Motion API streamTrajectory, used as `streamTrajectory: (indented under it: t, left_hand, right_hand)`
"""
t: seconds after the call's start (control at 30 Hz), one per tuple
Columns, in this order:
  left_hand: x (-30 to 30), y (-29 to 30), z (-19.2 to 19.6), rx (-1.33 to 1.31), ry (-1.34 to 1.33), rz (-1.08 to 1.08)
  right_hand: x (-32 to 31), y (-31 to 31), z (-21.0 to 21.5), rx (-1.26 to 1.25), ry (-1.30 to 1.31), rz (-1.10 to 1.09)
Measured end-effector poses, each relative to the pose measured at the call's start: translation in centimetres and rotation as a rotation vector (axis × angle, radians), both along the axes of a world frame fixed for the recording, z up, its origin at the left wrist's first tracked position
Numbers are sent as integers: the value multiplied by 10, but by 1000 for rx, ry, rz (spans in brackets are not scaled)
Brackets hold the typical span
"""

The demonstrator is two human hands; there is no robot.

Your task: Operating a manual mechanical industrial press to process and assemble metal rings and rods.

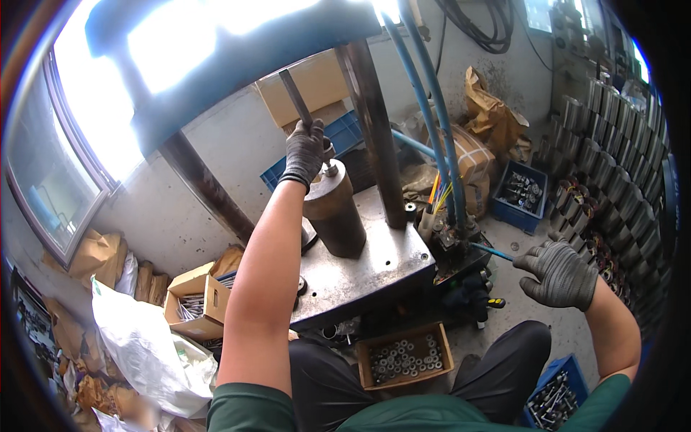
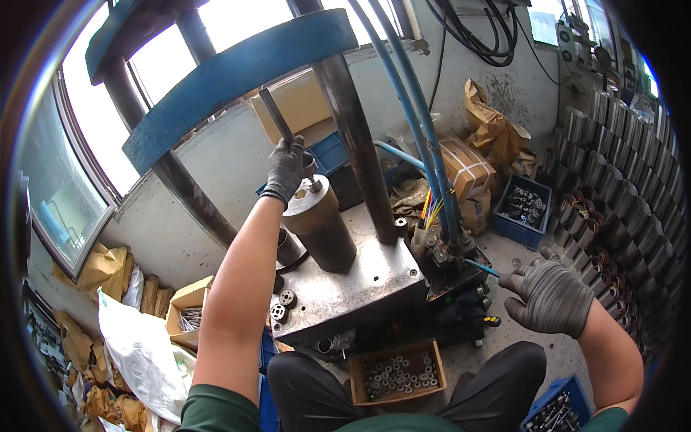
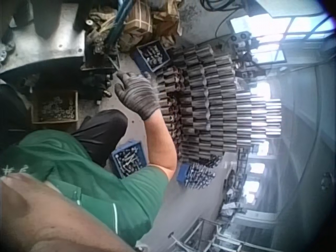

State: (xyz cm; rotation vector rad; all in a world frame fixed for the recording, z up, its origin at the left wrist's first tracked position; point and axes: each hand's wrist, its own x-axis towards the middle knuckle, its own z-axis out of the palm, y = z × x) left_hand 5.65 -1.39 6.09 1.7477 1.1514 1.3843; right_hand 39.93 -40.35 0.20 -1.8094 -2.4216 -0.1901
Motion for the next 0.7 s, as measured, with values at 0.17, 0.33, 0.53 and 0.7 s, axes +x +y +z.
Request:
streamTrajectory:
  t: [0.17,0.33,0.53,0.7]
  left_hand:
    - [-6,17,-6,67,135,57]
    - [-8,18,-7,102,184,86]
    - [-2,8,-3,50,105,53]
    - [-3,7,-2,69,147,73]
  right_hand:
    - [-15,-6,2,-200,114,-65]
    - [-4,-25,-24,-429,48,-53]
    - [0,-62,-69,-448,7,-107]
    - [-9,-58,-53,-433,13,-162]
